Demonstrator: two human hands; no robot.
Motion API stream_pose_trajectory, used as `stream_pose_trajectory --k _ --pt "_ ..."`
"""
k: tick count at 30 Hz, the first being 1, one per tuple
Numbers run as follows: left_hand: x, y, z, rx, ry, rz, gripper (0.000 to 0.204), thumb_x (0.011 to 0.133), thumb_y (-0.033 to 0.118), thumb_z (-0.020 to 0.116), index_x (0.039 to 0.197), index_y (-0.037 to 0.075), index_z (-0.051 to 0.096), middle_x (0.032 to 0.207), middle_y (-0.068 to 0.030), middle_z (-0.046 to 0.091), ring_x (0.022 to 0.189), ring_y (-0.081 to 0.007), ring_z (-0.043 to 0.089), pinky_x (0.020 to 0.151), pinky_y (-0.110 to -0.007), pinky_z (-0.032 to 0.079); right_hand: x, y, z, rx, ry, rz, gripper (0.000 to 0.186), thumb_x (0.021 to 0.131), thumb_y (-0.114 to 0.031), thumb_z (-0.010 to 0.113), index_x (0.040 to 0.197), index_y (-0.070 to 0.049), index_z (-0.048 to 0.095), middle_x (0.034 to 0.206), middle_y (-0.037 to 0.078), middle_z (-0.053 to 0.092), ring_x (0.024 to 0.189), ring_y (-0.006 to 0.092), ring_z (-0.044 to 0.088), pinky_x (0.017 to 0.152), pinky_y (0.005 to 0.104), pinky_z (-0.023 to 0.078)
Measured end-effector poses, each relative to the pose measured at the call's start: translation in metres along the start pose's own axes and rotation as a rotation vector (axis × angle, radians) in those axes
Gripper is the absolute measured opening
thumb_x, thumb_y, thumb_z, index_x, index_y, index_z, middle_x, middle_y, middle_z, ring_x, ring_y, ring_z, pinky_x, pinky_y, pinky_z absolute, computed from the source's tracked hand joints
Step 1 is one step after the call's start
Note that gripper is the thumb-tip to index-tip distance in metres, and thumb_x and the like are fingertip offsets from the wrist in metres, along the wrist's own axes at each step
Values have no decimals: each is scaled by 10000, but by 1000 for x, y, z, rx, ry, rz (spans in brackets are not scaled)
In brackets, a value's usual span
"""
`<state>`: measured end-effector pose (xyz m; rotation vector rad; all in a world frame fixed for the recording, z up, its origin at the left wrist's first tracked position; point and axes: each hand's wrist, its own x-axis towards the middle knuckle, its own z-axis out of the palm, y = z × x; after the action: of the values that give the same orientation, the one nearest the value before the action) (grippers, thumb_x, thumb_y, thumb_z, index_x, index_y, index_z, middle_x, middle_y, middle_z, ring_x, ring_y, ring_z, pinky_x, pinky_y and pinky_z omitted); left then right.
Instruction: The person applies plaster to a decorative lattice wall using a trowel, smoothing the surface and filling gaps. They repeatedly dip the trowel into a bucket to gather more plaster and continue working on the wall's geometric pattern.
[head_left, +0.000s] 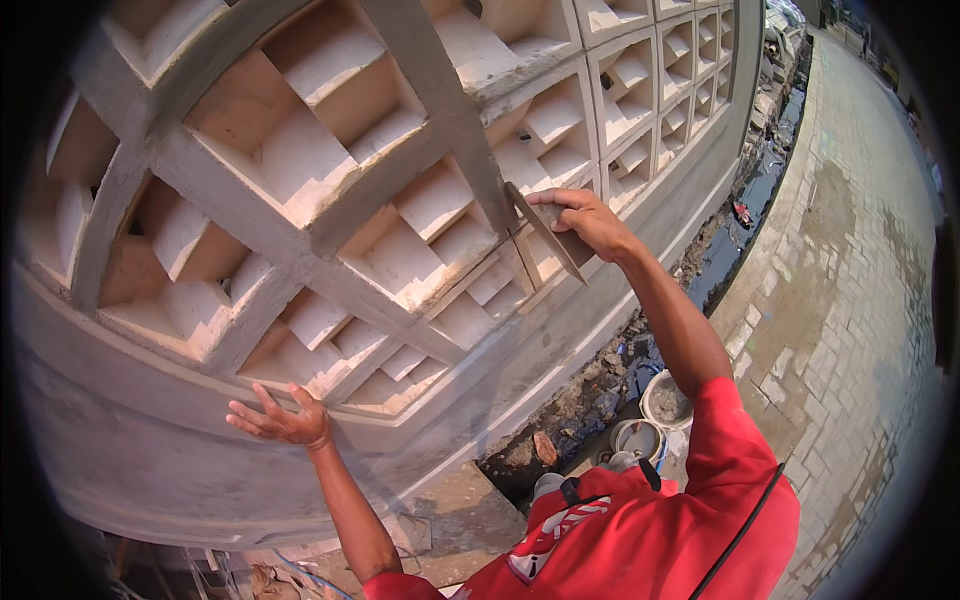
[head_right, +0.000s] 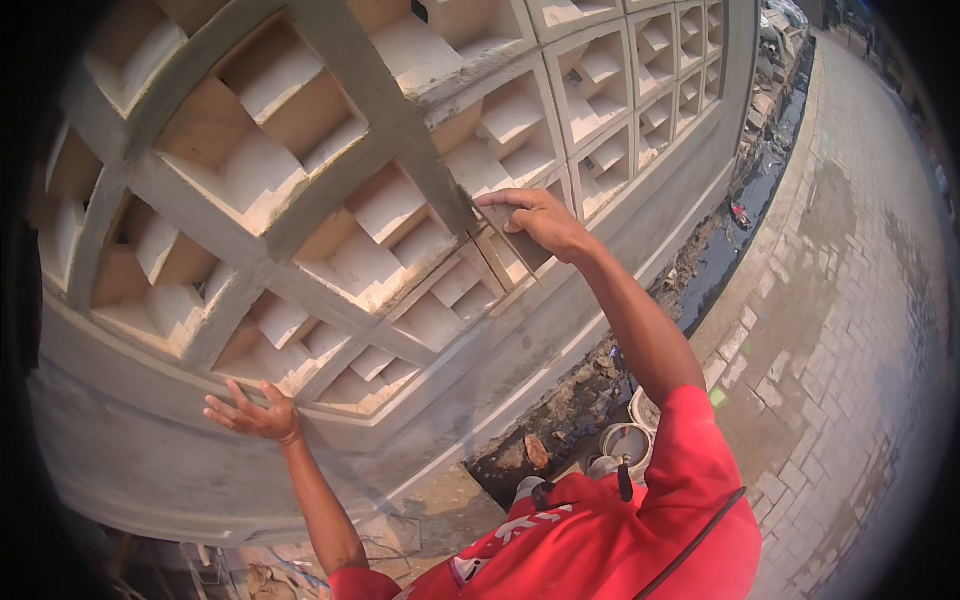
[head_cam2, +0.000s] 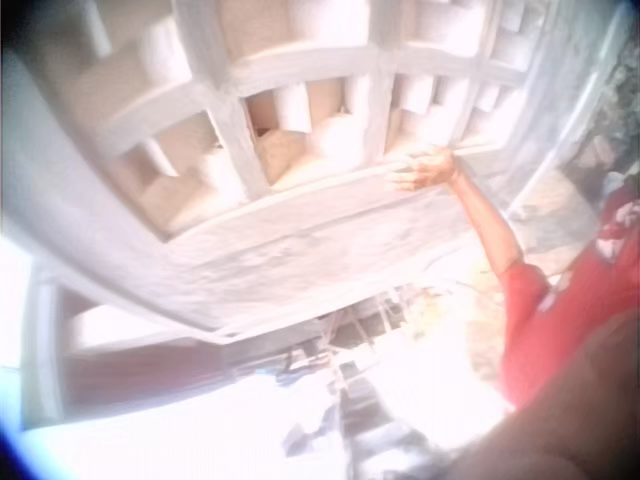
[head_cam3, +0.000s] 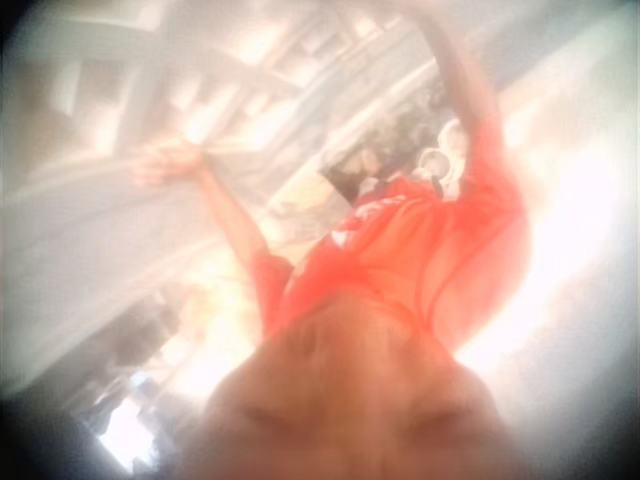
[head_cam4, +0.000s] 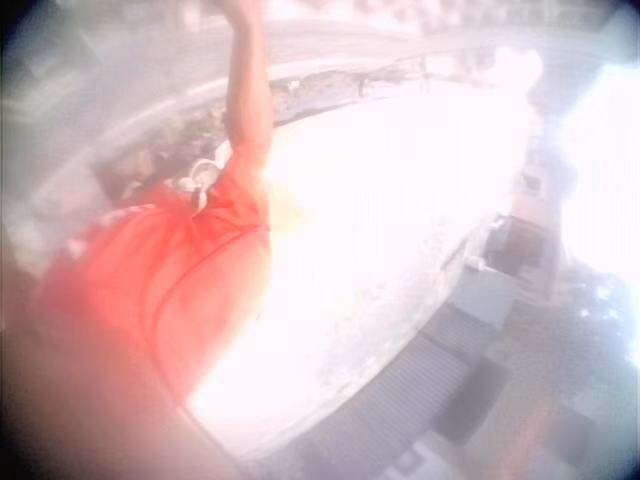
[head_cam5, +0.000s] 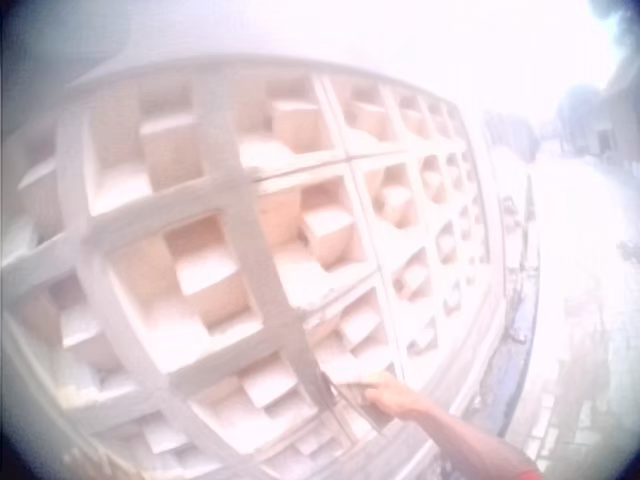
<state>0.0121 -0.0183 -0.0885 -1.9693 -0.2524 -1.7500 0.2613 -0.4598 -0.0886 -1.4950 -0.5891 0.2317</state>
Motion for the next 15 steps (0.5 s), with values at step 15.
stream_pose_trajectory --k 15 --pt "-1 -1 1 30 7 18 525 906 331 600 1362 86 514 1542 -207 267 1428 -438 211 1122 -577 250 -19 37 -17 525 14 110 590 729 -1 434 1306 -36 550 1096 101 631 906 153 633 793 299 545"
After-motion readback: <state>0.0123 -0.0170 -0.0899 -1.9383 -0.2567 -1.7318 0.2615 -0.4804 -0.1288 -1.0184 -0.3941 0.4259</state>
